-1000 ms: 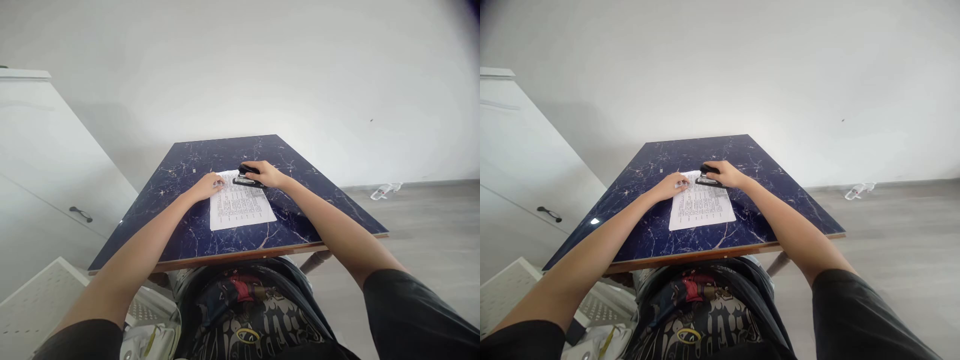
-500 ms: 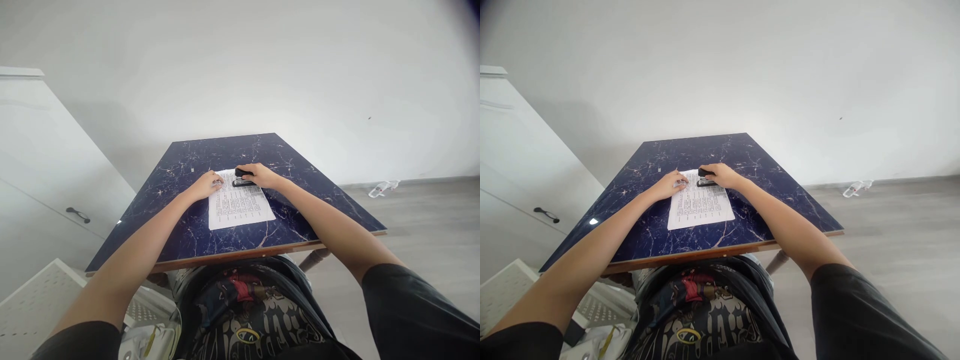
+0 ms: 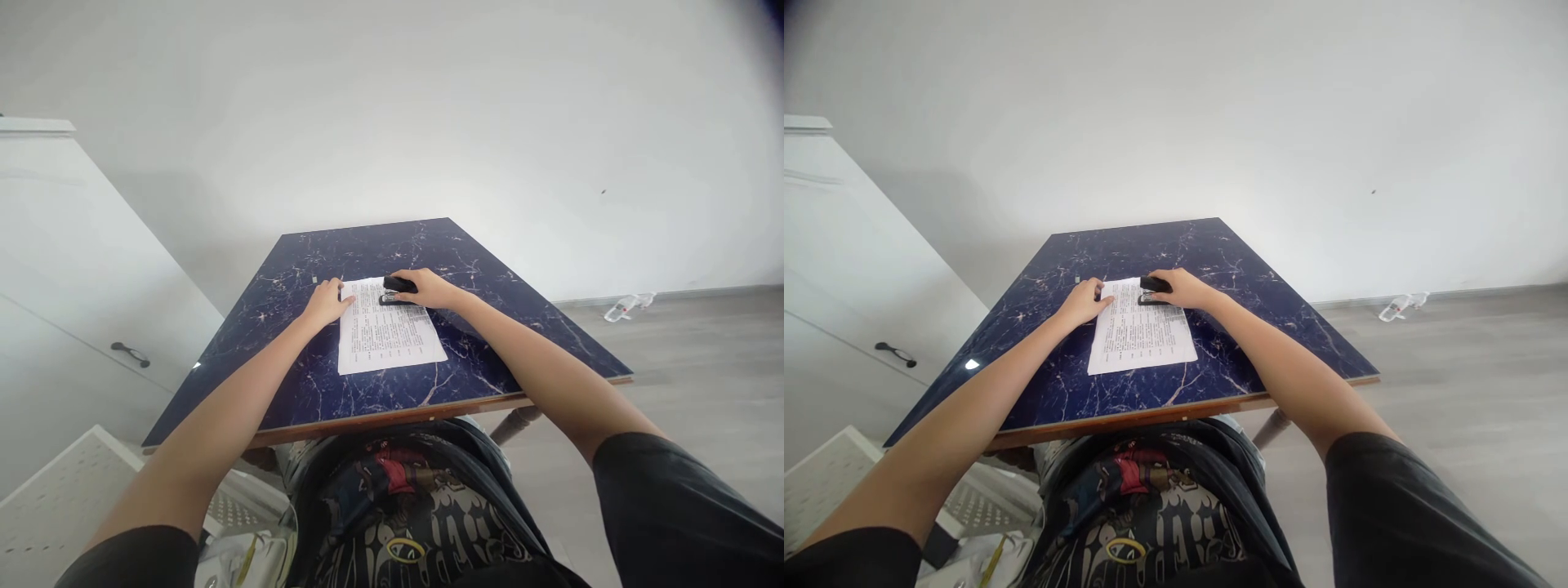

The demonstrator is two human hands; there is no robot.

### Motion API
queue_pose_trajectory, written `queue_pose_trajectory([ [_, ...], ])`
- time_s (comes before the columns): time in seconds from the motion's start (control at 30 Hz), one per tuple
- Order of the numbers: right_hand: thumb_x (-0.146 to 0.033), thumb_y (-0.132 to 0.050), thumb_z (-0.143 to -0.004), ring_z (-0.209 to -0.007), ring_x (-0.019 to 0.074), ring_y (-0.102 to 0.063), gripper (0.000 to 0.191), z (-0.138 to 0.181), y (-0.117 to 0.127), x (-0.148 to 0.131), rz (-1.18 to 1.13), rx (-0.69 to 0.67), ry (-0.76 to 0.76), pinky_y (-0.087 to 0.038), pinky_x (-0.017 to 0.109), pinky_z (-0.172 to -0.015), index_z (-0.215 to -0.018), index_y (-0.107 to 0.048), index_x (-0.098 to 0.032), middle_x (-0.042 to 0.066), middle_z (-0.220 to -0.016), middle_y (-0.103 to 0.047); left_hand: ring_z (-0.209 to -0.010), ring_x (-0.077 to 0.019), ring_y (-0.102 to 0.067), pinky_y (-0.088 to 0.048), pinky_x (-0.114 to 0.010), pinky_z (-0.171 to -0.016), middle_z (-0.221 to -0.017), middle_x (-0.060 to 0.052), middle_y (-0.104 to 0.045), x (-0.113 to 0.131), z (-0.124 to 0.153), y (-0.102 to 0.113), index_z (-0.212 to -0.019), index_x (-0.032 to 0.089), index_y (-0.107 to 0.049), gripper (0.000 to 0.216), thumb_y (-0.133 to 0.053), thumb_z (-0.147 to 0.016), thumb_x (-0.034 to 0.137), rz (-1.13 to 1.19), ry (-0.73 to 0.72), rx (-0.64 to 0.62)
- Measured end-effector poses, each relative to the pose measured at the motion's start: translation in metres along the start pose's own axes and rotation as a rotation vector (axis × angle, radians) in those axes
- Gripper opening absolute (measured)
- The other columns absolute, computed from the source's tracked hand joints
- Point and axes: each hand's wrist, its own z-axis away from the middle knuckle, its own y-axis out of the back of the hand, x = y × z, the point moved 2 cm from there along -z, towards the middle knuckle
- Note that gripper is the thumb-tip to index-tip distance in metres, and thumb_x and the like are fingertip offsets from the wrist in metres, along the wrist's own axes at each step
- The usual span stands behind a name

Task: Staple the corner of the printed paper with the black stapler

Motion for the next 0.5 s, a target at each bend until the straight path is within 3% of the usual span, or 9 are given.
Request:
queue_pose_trajectory([
  [0.23,-0.043,-0.071,-0.096,-0.109,0.0323,-0.073,0.057,-0.001,0.000,-0.001,-0.044,0.008,-0.010,-0.059,0.050,-0.094,-0.147,-0.063,-0.020,0.016,-0.132,-0.074,-0.105,-0.0297,-0.068,-0.052,-0.041,-0.095,-0.118,-0.015,-0.067,0.002,0.001,-0.001,-0.132,0.017,-0.061,0.041,-0.073,-0.094,0.031,0.037,-0.026,-0.012],
  [0.4,-0.046,-0.068,-0.097,-0.125,0.0328,-0.066,0.054,0.005,0.026,0.013,-0.220,-0.021,-0.104,-0.054,0.053,-0.107,-0.146,-0.065,-0.024,0.014,-0.140,-0.071,-0.123,-0.0335,-0.061,-0.047,-0.045,-0.109,-0.122,-0.015,-0.061,0.005,0.003,0.001,-0.128,0.017,-0.065,0.040,-0.075,-0.092,0.029,-0.031,-0.045,0.024],
  [0.5,-0.042,-0.067,-0.096,-0.117,0.0311,-0.068,0.045,0.015,0.040,0.030,-0.343,-0.090,-0.181,-0.058,0.049,-0.099,-0.137,-0.073,-0.023,0.013,-0.139,-0.071,-0.131,-0.0335,-0.057,-0.042,-0.047,-0.117,-0.130,-0.014,-0.059,0.009,0.004,0.004,-0.126,0.019,-0.068,0.040,-0.078,-0.089,0.030,-0.002,-0.129,0.070],
])
